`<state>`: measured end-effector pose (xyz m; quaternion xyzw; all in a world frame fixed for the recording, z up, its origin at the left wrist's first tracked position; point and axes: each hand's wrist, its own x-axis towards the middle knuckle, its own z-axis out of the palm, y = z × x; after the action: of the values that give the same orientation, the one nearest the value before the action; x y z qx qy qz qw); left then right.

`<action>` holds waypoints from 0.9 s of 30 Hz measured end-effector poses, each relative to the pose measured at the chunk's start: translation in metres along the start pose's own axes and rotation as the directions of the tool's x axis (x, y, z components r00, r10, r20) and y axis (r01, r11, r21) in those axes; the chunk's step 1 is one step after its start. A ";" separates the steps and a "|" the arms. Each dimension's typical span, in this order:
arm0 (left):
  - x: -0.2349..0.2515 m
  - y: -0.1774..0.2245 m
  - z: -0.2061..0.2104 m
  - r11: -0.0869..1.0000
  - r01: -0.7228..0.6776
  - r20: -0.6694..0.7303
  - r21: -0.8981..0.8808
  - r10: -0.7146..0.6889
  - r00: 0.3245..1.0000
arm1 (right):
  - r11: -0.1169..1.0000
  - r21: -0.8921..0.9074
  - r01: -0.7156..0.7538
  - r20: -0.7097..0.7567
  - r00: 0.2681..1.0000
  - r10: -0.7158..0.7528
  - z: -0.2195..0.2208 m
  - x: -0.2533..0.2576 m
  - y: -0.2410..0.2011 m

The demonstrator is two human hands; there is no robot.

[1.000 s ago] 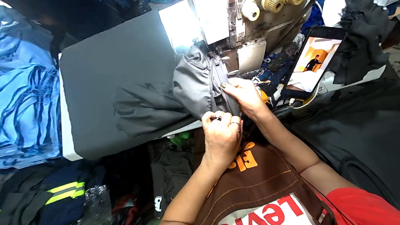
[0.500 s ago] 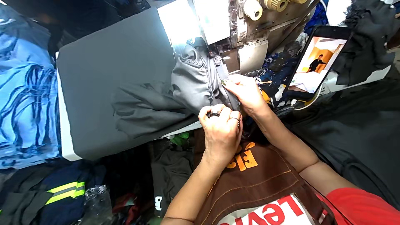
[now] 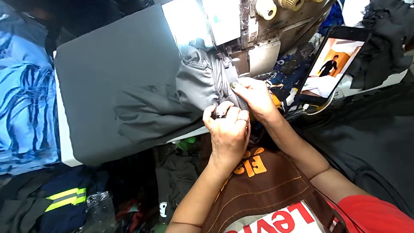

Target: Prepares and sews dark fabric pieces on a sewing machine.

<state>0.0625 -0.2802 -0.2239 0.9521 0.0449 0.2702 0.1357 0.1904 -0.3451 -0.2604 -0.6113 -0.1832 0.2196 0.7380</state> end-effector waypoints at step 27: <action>0.021 -0.010 -0.001 0.993 0.003 -0.044 0.120 0.002 0.999 | 0.757 0.216 -0.617 0.333 0.775 0.537 0.045 -0.058 0.008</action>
<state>0.0802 -0.2669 -0.2155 0.9524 0.0643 0.2881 0.0769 0.1167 -0.3387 -0.2603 -0.4800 -0.0387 0.5392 0.6909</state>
